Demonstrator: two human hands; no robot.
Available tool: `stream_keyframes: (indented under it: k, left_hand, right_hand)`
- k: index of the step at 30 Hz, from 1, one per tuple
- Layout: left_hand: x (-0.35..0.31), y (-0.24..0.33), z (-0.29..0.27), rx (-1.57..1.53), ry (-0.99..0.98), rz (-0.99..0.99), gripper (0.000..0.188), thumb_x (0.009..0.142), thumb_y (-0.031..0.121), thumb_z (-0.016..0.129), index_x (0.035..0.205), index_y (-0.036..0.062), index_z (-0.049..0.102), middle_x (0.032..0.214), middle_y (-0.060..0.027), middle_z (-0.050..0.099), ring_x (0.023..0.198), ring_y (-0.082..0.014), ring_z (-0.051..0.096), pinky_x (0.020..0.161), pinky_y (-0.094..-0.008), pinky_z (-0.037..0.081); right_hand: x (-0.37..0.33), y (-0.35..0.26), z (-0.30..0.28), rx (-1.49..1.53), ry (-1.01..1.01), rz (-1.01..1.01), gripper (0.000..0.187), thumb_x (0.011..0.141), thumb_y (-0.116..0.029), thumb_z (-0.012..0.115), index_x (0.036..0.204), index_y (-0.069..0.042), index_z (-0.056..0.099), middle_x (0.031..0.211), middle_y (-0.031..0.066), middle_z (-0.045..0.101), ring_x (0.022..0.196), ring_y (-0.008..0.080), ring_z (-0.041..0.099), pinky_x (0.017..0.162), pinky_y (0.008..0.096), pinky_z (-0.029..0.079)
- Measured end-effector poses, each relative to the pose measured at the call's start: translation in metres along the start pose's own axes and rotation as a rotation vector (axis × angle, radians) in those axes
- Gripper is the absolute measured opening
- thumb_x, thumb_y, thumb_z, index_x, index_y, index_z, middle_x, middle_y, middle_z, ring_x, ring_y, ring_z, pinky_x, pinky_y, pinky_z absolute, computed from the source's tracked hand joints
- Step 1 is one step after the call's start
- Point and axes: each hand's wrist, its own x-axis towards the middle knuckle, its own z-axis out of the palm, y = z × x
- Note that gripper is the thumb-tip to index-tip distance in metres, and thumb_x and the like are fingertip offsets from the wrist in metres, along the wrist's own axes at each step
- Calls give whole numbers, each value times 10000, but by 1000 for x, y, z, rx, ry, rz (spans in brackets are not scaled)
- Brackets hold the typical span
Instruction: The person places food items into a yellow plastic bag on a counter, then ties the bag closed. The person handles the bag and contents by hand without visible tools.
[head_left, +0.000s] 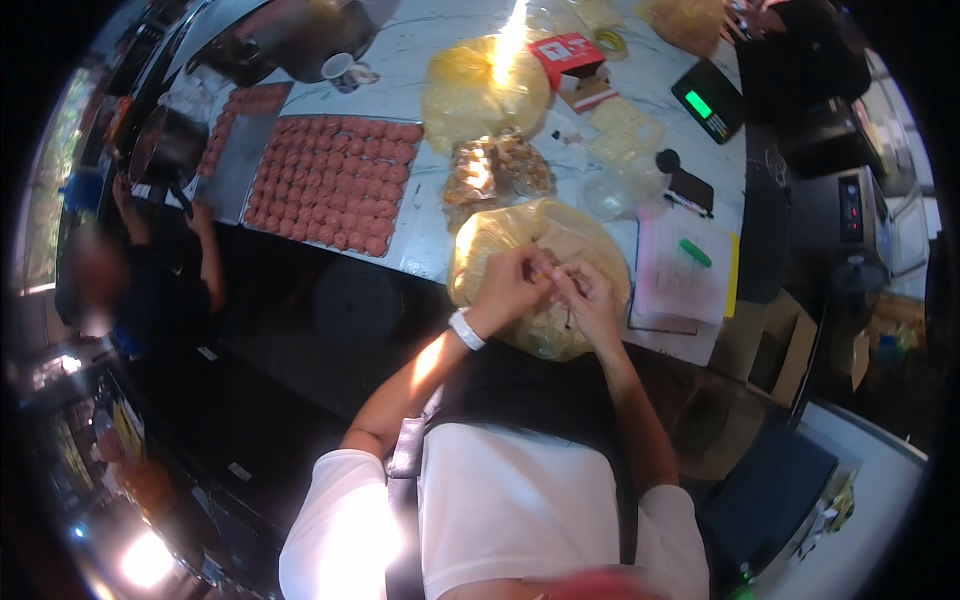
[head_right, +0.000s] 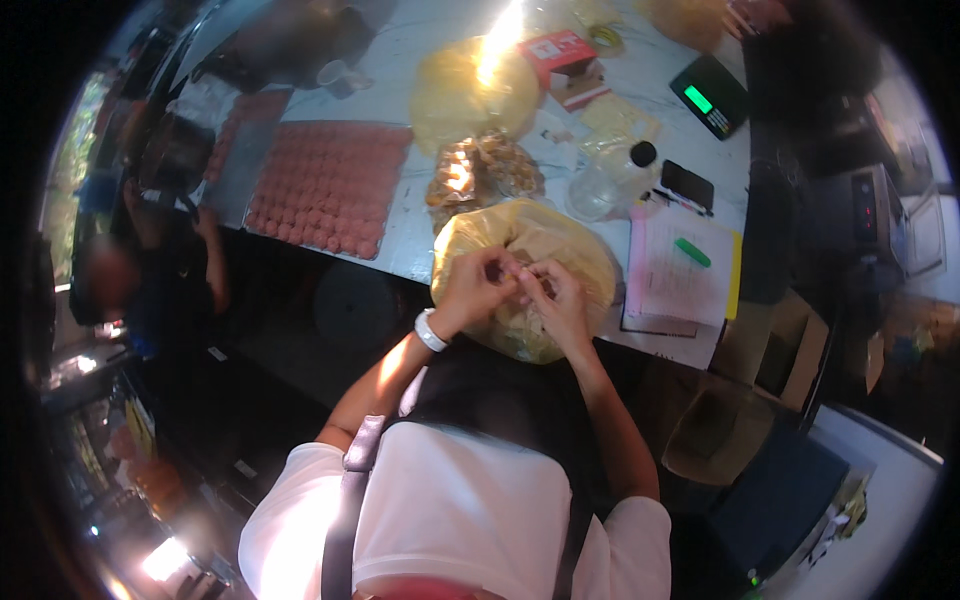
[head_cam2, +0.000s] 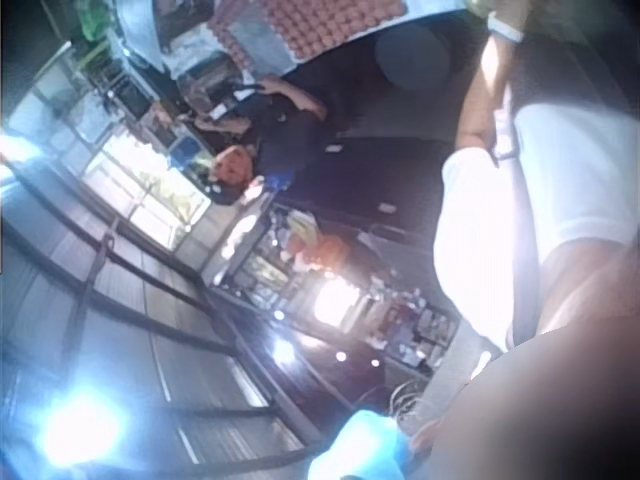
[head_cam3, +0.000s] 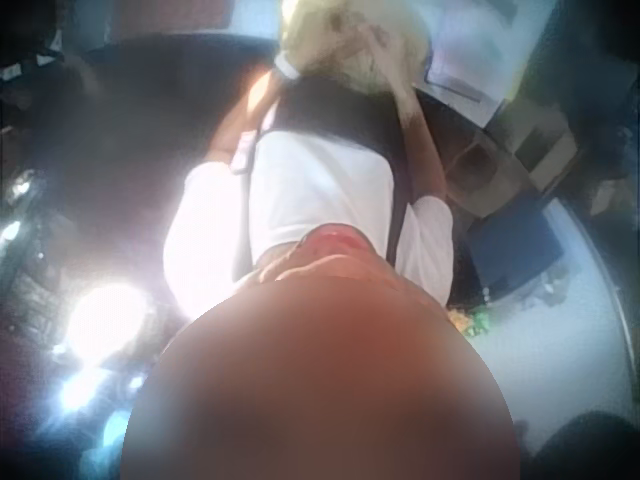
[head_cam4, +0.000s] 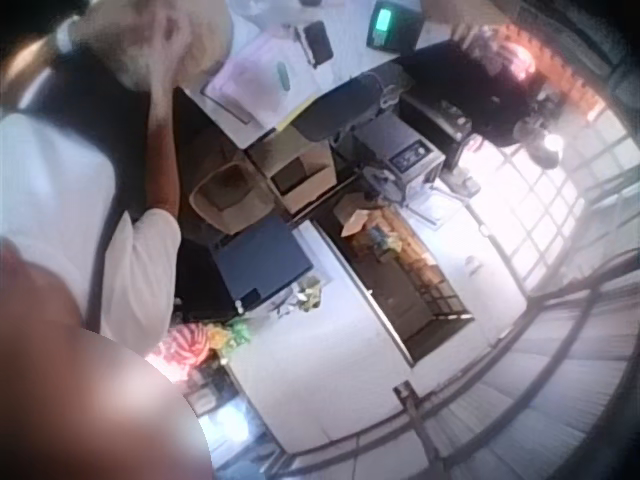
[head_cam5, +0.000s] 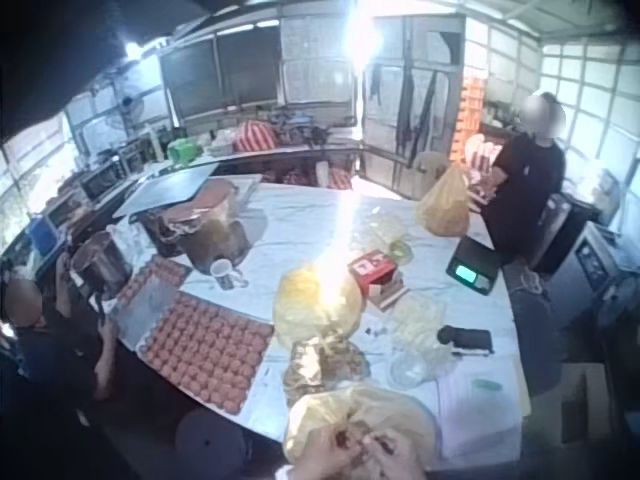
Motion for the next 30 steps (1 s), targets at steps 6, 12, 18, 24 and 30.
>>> stream_keyframes:
  k: [6, 12, 18, 24, 30]
  left_hand:
    - [12, -6, -15, -40, -207, -106, 75, 800, 25, 700, 843, 19, 638, 752, 26, 617, 684, -36, 556, 614, -210, 461]
    - [15, 14, -25, -125, -327, -310, 54, 840, 0, 669, 881, 19, 639, 827, 15, 628, 769, -47, 582, 689, -205, 471]
    - [12, 54, -43, -296, -368, -435, 114, 868, 39, 686, 976, 16, 661, 929, -14, 669, 831, -68, 611, 731, -209, 487]
    - [9, 62, -37, -290, -332, -444, 144, 871, 44, 676, 1007, 8, 644, 956, -24, 653, 871, -82, 597, 819, -227, 487]
    - [6, 35, -29, 155, -183, 131, 340, 796, 81, 675, 1126, 43, 602, 1082, -82, 625, 1060, -233, 591, 926, -353, 457]
  right_hand:
    - [5, -7, -4, -71, -20, -21, 117, 943, -121, 642, 965, -9, 614, 823, 23, 633, 638, 70, 610, 547, 200, 452]
    - [-2, -13, -8, -344, 40, -336, 200, 832, -49, 679, 1024, -43, 624, 931, 80, 594, 765, 183, 650, 584, 306, 520]
    - [-6, -20, 0, -485, 46, -425, 278, 779, -88, 705, 1047, -76, 630, 956, 85, 558, 806, 261, 660, 630, 375, 535]
    - [4, -13, -4, -489, -39, -433, 261, 777, -94, 716, 1024, -79, 635, 956, 73, 571, 783, 281, 660, 647, 382, 536]
    - [17, -15, -15, -280, -72, -403, 171, 795, -19, 709, 953, -33, 646, 902, 79, 609, 749, 213, 670, 598, 287, 560]
